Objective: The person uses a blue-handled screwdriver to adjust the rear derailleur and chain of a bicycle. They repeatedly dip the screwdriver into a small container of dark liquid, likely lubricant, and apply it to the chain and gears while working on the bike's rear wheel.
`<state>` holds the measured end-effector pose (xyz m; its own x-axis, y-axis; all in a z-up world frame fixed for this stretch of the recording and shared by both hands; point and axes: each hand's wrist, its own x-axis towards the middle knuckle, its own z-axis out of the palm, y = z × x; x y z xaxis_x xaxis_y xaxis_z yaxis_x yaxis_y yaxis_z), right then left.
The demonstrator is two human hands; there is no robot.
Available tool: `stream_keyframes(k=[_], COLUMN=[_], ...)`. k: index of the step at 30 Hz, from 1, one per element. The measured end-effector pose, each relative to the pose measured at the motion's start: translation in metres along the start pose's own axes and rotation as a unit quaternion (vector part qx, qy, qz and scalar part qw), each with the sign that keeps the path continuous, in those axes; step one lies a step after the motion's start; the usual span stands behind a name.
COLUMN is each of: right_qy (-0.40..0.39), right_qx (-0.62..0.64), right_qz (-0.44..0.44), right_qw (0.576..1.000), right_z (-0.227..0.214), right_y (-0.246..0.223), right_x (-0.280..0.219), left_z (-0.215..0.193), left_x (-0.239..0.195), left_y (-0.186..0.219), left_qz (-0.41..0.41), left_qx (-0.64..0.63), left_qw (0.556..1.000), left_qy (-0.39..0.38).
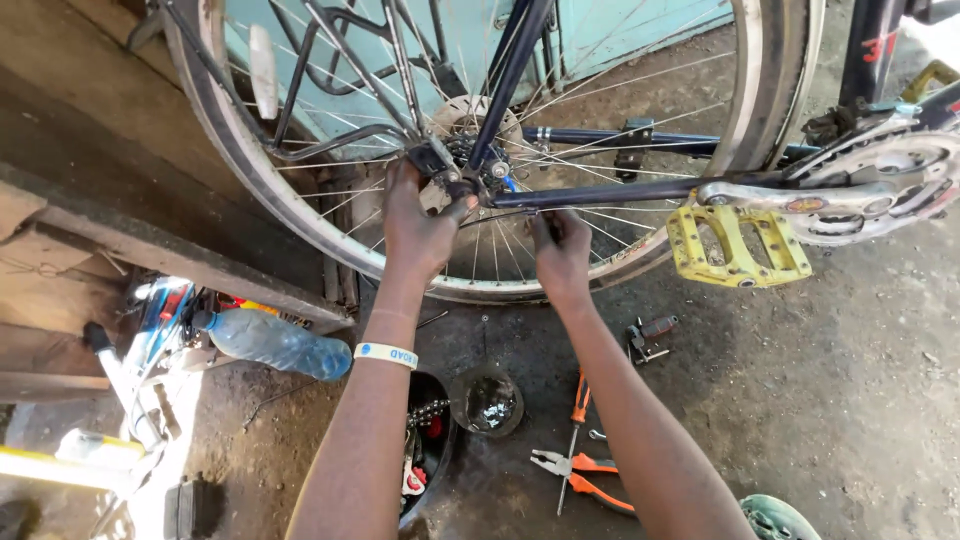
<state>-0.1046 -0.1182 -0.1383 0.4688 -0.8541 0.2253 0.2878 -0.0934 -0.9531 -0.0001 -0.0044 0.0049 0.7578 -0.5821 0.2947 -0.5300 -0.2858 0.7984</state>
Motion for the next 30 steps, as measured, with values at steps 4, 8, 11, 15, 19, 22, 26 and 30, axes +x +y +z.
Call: stream_keyframes(k=[4,8,11,15,19,22,26,30], right_qy=[0.02,0.041,0.056,0.04,0.032,0.027,0.062,0.074], right_qx=[0.001,0.038,0.048,0.077,0.108,0.057,0.064,0.069], right_qz=[0.003,0.003,0.009,0.021,0.0,-0.009,0.003,-0.008], right_qw=[1.0,0.998,0.997,0.996,0.994,0.998,0.996,0.995], right_z=[-0.008,-0.006,-0.002,0.022,0.03,0.012,0.006,0.035], right_y=[-0.005,-0.002,-0.006,0.003,-0.002,-0.007,0.0,0.006], right_x=[-0.033,-0.037,-0.036,-0.015,-0.019,-0.033,-0.045,-0.008], left_z=[-0.001,0.001,0.001,0.001,-0.003,-0.002,0.003,0.002], left_x=[-0.004,-0.006,-0.002,-0.005,-0.009,-0.004,-0.003,-0.001], left_y=[0.006,0.007,0.004,0.001,-0.007,0.003,-0.008,-0.001], left_qz=[-0.01,-0.021,-0.024,-0.026,-0.017,-0.006,-0.029,-0.012], left_qx=[-0.043,-0.052,-0.06,-0.068,-0.054,-0.038,-0.064,-0.069], left_qw=[0.999,0.998,0.998,0.997,0.998,0.999,0.998,0.998], left_qy=[-0.02,-0.011,-0.006,-0.003,0.006,0.009,-0.002,-0.011])
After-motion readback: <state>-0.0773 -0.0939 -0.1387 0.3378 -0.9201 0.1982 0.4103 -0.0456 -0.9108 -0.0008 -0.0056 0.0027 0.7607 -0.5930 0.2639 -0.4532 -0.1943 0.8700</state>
